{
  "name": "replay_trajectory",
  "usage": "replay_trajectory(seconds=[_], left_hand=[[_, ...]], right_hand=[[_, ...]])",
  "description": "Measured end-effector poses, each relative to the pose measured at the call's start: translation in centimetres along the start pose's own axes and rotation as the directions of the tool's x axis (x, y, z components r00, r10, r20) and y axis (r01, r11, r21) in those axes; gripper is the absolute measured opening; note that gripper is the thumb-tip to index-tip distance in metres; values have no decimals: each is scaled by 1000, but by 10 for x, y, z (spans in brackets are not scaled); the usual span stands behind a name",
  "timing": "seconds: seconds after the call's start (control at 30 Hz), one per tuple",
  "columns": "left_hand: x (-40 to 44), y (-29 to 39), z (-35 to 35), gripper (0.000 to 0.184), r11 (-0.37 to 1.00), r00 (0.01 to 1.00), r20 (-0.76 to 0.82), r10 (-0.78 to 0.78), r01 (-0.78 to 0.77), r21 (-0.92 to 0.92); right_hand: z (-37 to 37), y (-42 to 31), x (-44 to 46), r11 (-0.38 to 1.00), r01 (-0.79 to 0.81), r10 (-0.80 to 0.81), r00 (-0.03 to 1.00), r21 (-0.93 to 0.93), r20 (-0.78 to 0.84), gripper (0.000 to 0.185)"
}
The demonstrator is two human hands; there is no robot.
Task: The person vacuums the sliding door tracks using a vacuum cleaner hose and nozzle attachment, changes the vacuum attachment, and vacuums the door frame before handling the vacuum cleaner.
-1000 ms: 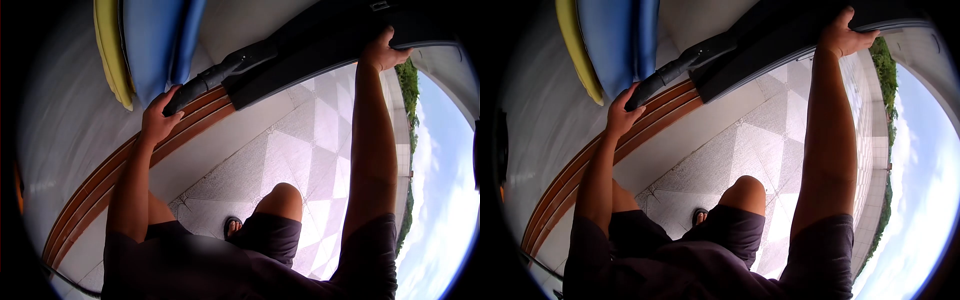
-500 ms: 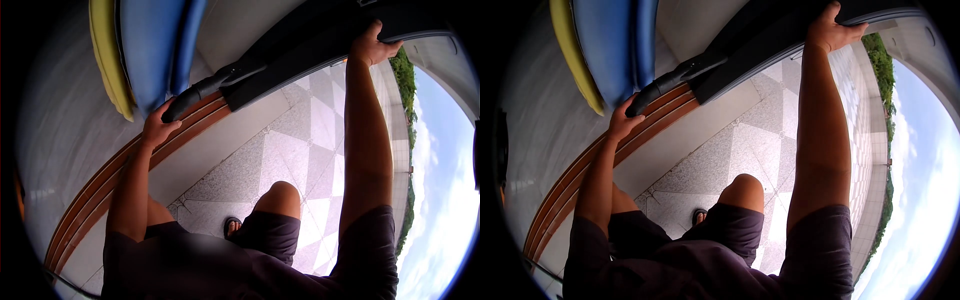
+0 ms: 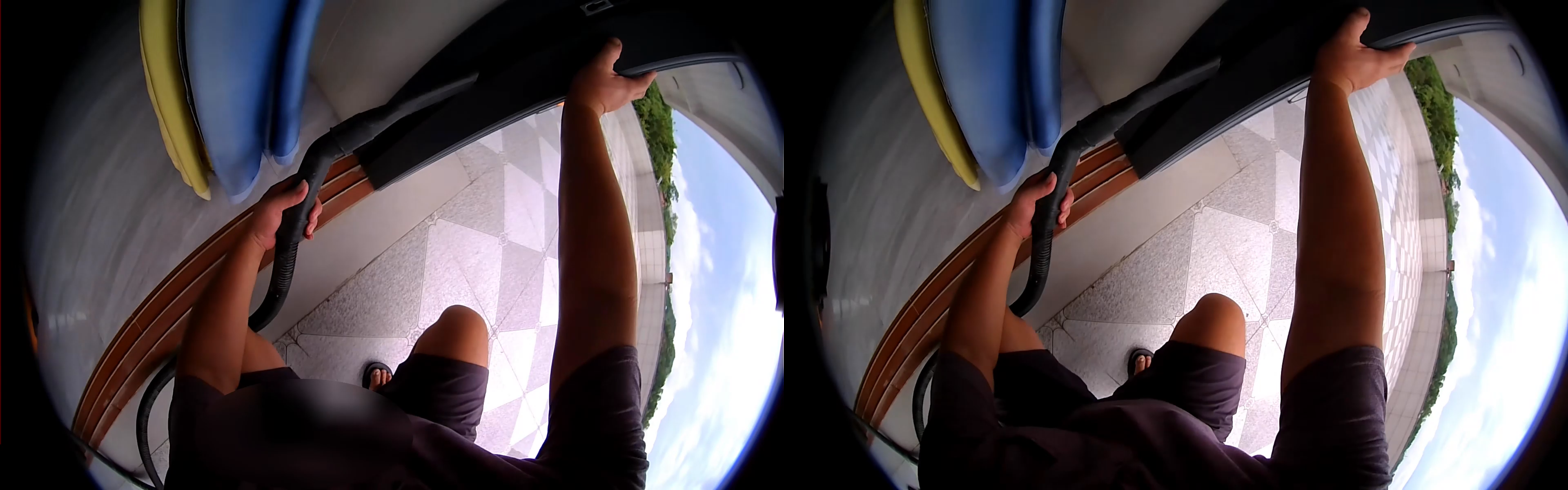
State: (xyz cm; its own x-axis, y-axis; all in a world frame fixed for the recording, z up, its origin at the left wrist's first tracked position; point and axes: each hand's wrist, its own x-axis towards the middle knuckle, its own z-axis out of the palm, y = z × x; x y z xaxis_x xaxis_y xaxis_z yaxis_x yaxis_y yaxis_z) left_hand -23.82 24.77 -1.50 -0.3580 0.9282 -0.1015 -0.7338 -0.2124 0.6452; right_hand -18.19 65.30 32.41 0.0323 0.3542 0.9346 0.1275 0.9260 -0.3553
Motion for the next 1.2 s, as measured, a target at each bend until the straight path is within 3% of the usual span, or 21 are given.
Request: replay_trajectory(seconds=[0.1, 0.47, 0.63, 0.67, 0.83, 0.9, 1.2], left_hand=[[-2, 8, 0, 56, 998, 999, -5, 53, -53, -12], [10, 14, -9, 44, 998, 999, -46, 5, -3, 55], [2, 65, 13, 48, 977, 987, -154, 48, -14, 213], [-4, 78, 18, 58, 975, 985, -168, 37, 1, 222], [-19, 147, 61, 67, 913, 978, -206, -3, 87, 397], [-21, 168, 76, 59, 905, 968, -247, -50, 148, 398], [-35, 171, 118, 57, 900, 931, -351, -99, 234, 367]], right_hand=[[-4, 5, 2, 1000, 8, -8, 1000, -20, 11, 103], [-2, 6, 0, 999, 42, -42, 998, 0, 37, 105], [3, 4, -3, 996, 32, -34, 999, 80, 24, 106], [8, -1, -1, 994, 96, -100, 992, -52, -76, 87], [5, 7, 3, 983, 146, -160, 978, -110, -136, 87], [4, 3, 2, 986, 138, -150, 981, -96, -125, 87], [9, 6, 0, 979, 176, -191, 969, -101, -155, 87]])
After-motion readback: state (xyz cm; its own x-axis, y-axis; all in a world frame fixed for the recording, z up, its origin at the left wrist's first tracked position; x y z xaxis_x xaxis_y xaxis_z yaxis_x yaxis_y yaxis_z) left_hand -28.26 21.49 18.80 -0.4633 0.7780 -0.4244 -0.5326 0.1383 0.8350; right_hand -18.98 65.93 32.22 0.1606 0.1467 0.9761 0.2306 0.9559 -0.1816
